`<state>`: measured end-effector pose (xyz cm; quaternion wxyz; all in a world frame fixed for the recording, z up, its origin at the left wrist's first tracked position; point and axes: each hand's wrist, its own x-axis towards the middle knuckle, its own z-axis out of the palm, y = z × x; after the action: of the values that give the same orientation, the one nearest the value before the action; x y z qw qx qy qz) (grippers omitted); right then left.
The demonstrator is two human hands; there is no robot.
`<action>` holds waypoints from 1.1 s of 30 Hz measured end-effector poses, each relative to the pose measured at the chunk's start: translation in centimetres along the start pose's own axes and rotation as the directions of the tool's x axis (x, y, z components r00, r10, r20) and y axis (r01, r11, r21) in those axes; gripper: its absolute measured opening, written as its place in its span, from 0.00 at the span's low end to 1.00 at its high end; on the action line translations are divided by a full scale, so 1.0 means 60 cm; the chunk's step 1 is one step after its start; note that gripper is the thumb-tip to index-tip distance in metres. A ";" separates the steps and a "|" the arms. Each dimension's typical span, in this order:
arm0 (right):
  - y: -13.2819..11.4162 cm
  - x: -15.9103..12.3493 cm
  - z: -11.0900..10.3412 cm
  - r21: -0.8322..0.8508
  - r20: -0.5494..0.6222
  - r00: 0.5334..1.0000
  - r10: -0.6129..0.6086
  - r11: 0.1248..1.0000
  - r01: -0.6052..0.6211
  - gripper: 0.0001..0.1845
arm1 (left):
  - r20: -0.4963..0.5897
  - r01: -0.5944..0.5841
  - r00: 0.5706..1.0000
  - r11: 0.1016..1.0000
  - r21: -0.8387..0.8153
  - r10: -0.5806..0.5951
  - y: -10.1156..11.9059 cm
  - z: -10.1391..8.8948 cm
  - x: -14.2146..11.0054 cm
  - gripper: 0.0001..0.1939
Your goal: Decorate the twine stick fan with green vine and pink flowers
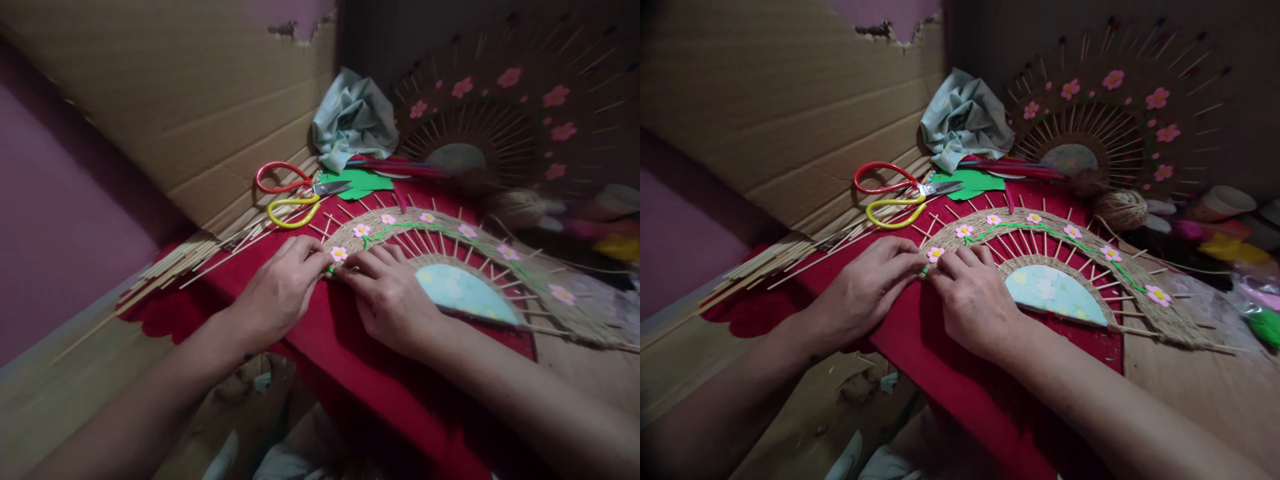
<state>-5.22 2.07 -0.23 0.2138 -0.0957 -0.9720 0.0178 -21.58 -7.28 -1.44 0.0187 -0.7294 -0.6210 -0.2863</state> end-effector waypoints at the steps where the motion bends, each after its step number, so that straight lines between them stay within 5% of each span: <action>1: 0.000 -0.001 0.001 -0.004 0.004 1.000 -0.001 1.000 0.001 0.13 | 0.003 -0.022 1.000 0.999 0.037 0.022 0.001 0.001 -0.002 0.13; 6: -0.001 0.001 0.001 0.018 -0.004 1.000 0.005 1.000 -0.005 0.14 | 0.033 -0.122 0.992 0.962 0.242 0.118 0.007 0.004 -0.015 0.17; 13: 0.010 0.001 -0.004 0.040 -0.069 0.990 0.121 0.992 -0.118 0.18 | 0.004 -0.093 0.996 0.983 0.158 0.094 0.007 0.005 -0.015 0.19; 18: 0.010 -0.002 0.001 -0.038 -0.031 0.998 0.055 0.998 -0.057 0.17 | -0.034 -0.084 0.995 0.973 0.214 0.094 0.013 0.008 -0.012 0.18; 26: 0.008 -0.003 -0.005 -0.070 -0.029 0.999 0.044 0.996 -0.046 0.17 | 0.052 -0.121 0.993 0.936 0.331 0.110 0.021 0.010 -0.010 0.18; 31: -0.002 -0.019 -0.035 0.256 -0.131 0.933 0.335 0.921 -0.295 0.16 | -0.060 -0.096 0.992 0.971 0.220 0.112 0.012 0.006 -0.012 0.18; 33: -0.016 -0.028 -0.046 0.566 0.024 0.833 0.553 0.679 -0.467 0.13 | -0.097 -0.046 0.993 0.985 0.167 0.062 0.007 0.002 -0.011 0.18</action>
<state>-2.74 0.81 1.63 0.2905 -0.2989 -0.8398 0.3480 -21.21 -7.91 -1.72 0.1180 -0.7265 -0.6207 -0.2701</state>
